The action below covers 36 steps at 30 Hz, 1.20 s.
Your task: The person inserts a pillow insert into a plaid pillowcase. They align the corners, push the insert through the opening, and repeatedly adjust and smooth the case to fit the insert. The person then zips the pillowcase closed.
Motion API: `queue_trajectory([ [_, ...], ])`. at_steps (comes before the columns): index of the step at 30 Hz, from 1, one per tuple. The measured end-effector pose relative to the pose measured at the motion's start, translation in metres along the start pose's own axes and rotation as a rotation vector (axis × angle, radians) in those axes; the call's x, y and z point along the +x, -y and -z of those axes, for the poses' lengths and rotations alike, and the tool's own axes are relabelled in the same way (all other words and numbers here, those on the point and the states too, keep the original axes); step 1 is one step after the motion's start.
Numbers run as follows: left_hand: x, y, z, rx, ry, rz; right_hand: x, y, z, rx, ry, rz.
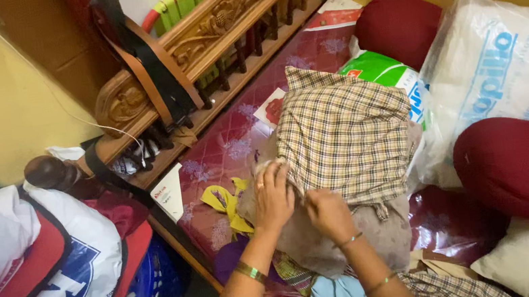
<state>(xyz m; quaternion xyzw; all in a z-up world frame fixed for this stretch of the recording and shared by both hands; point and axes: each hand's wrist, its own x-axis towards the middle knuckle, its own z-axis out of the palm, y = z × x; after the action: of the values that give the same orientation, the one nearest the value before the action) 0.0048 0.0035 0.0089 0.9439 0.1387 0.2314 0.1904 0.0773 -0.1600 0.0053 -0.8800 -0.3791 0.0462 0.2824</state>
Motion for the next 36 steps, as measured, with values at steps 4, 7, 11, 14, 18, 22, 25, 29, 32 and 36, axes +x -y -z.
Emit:
queue_trajectory([
  [4,0.02,-0.012,0.019,-0.088,0.247,0.013,-0.016,-0.012,-0.017,0.277,-0.073,-0.041],
  [7,0.023,-0.016,0.028,-0.132,0.341,0.028,-0.013,-0.03,-0.03,0.498,0.068,-0.21],
  [11,0.01,-0.011,0.018,-0.14,0.21,-0.065,-0.007,-0.054,-0.055,0.648,0.131,-0.339],
  [14,0.002,0.0,0.003,-0.056,-0.014,-0.263,-0.008,-0.075,-0.077,0.837,0.127,-0.357],
  [18,-0.006,0.011,-0.014,-0.2,0.015,-0.266,-0.01,-0.081,-0.082,0.917,0.065,-0.347],
  [22,-0.032,0.029,-0.018,-0.251,0.067,-0.168,-0.012,-0.043,-0.052,0.519,0.003,-0.226],
  [25,-0.058,0.037,-0.018,-0.197,0.128,-0.008,-0.015,-0.012,-0.033,0.339,0.0,-0.223],
  [29,-0.081,0.035,-0.022,-0.176,0.146,0.109,-0.02,0.006,-0.025,0.289,0.008,-0.184],
  [32,-0.082,0.035,-0.026,-0.201,0.166,0.083,-0.025,0.008,-0.022,0.258,0.008,-0.184],
  [36,-0.073,0.032,-0.021,-0.183,0.191,0.088,-0.033,-0.002,-0.028,0.129,-0.161,0.033],
])
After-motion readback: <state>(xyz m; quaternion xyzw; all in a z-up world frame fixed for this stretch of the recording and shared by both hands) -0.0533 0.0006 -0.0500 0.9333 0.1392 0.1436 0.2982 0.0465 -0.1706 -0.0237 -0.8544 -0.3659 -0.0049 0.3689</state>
